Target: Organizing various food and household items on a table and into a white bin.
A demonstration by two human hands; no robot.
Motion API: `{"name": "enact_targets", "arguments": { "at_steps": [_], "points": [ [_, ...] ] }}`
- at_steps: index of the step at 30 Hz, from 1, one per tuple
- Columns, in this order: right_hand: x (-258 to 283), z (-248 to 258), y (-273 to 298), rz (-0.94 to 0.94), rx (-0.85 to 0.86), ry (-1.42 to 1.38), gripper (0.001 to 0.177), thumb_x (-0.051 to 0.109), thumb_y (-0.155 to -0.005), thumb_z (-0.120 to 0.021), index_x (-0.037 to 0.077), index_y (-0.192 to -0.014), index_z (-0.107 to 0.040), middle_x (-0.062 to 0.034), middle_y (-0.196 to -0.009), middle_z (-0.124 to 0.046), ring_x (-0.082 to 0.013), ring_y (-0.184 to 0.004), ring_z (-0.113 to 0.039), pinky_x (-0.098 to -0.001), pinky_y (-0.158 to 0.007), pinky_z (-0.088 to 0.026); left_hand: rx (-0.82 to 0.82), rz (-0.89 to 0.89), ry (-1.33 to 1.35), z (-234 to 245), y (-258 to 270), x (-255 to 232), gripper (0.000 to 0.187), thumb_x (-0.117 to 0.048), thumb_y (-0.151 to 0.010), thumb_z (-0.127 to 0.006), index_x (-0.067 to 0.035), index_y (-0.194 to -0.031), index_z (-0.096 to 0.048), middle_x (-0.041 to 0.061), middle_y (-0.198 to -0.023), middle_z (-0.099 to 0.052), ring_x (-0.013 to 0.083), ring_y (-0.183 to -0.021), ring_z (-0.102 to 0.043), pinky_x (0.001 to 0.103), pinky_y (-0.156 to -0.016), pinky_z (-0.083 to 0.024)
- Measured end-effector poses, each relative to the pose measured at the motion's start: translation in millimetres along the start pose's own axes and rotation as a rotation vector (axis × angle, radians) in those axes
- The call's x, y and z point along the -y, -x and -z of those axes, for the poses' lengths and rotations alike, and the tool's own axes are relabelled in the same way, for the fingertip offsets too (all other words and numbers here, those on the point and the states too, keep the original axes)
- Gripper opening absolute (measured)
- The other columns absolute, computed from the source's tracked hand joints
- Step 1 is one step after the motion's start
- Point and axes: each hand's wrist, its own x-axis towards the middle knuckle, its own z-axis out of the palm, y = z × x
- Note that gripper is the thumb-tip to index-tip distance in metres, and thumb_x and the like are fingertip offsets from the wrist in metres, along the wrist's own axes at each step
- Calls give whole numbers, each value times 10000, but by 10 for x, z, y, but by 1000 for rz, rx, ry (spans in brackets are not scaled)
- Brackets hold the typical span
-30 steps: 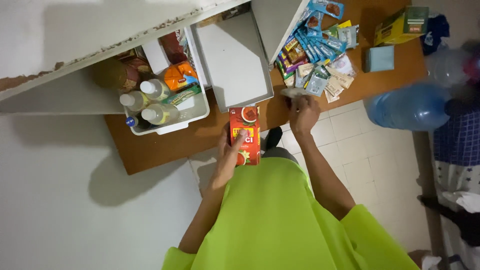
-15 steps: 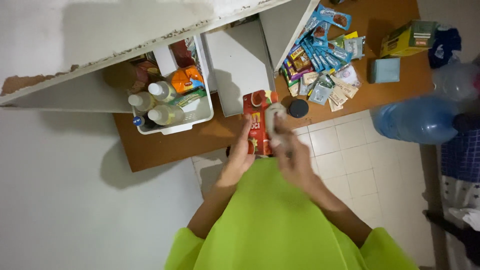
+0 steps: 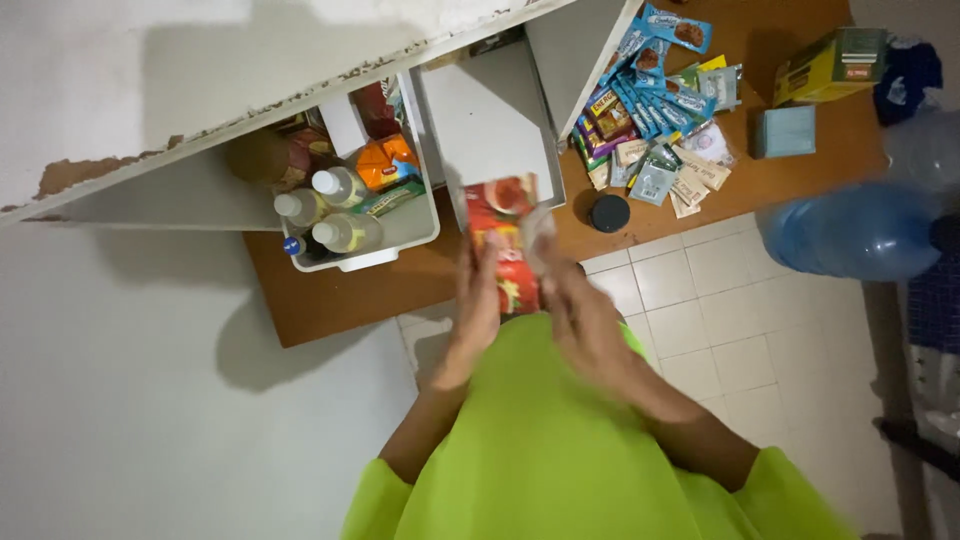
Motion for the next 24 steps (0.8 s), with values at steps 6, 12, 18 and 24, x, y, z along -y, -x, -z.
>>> {"name": "enact_targets", "arguments": {
  "at_steps": [6, 12, 18, 24],
  "points": [
    [16, 166, -477, 136, -232, -121, 414, 72, -1127, -418, -13, -1527, -482, -224, -1492, -589, -289, -1370, -569, -351, -1154, -435, 279, -160, -225, -150, 279, -132, 549, -349, -1122, -594, -31, -1553, -474, 152, -1351, -657, 191, -1135, -674, 325, -961, -586],
    [37, 341, -336, -30, -213, -318, 279, 41, -1106, -427, -30, -1275, -637, -212, -1300, -688, -320, -1210, -663, -389, -1096, -515, 234, -908, -934, -74, 257, -554, 905, -228, -860, -880, -88, -1591, -365, 170, -1298, -639, 311, -1059, -720, 407, -825, -650],
    [104, 382, -240, 599, -114, 16, 271, -6, -1069, -453, 28, -1226, -671, -123, -1255, -736, -256, -1259, -714, -439, -1214, -482, 149, -818, -764, -26, 304, -429, 895, -191, -890, -852, -40, -1617, -352, 190, -1338, -649, 304, -1131, -703, 386, -971, -598],
    [353, 304, -315, 522, -203, 181, 365, -119, -964, -479, 4, -1283, -609, -170, -1357, -666, -336, -1380, -615, -536, -1261, -403, 147, -239, -195, -47, 324, -194, 568, -338, -1039, -716, -4, -1459, -531, 203, -1255, -685, 274, -1084, -673, 410, -934, -591]
  ]
}}
